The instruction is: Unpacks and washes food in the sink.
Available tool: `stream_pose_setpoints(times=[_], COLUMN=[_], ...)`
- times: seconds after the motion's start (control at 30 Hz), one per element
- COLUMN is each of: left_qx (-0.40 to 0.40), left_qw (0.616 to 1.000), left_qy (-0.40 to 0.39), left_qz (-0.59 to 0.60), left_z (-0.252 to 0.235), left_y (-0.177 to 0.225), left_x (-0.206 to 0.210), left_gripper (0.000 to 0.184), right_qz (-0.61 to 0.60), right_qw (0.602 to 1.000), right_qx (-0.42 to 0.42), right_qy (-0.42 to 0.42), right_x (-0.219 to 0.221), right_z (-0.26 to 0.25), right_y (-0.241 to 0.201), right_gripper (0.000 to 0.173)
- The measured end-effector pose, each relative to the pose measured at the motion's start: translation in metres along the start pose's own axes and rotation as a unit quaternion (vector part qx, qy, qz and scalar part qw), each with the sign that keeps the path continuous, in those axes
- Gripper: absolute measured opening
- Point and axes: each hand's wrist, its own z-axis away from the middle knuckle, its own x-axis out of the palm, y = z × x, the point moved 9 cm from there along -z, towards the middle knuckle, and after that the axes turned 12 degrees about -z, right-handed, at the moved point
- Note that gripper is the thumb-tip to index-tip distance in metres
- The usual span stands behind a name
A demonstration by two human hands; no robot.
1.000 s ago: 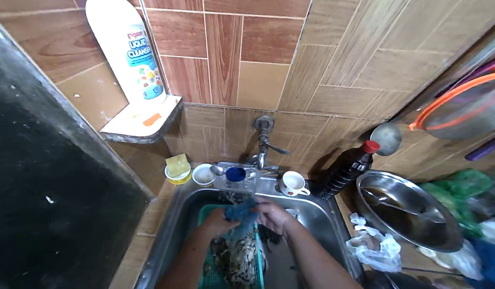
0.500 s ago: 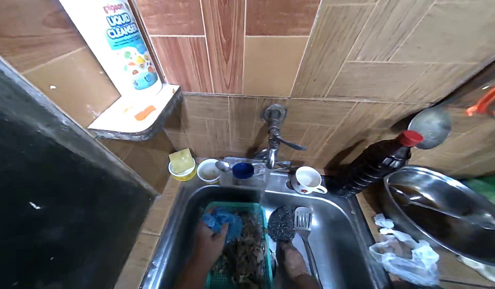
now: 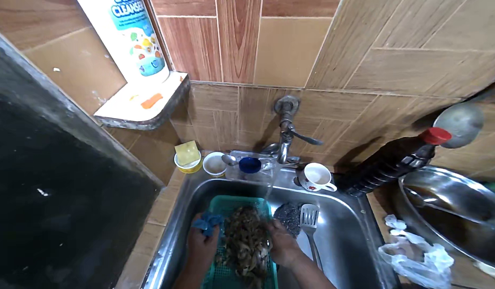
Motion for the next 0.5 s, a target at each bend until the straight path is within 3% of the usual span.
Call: stream_pose_setpoints(times=[0.03,0.13,0.17,0.27,0.4,0.5], left_qx=[-0.003,-0.016,-0.025,-0.041,-0.064,-0.069], left_qw=[1.000,1.000,1.000,0.999,0.998,0.997], left_qy=[0.000,-0.007,-0.011,-0.019,-0.022,-0.009], left_qz=[0.000,-0.003,-0.002,0.002,0.019,0.028], left_z=[0.001,0.003,0.004,0.007,0.008,0.008], left_y=[0.000,-0.001,-0.002,-0.006,0.001,0.010], left_x=[-0.003,-0.008,-0.008,-0.010,-0.015,-0.024], left_gripper=[0.036,0.036,0.037,0.040,0.044,0.044], right_qz=[0.016,0.032,0.033,0.032,0.096,-0.049], right_qw=[1.000,0.999,0.999,0.998,0.993,0.993], right_qx=[0.010,0.015,0.024,0.044,0.005,-0.063], right_qy=[-0.013,0.003,0.004,-0.019,-0.073,-0.089], right_x=[0.008,0.025,0.030,0.038,0.047,0.044], right_z=[-0.003,-0.004,-0.001,0.009,-0.004,-0.017], right_y=[0.003,0.007,0.007,-0.001,-0.019,-0.034], right_gripper=[0.087,0.044,0.040,0.039,0.039,0.039])
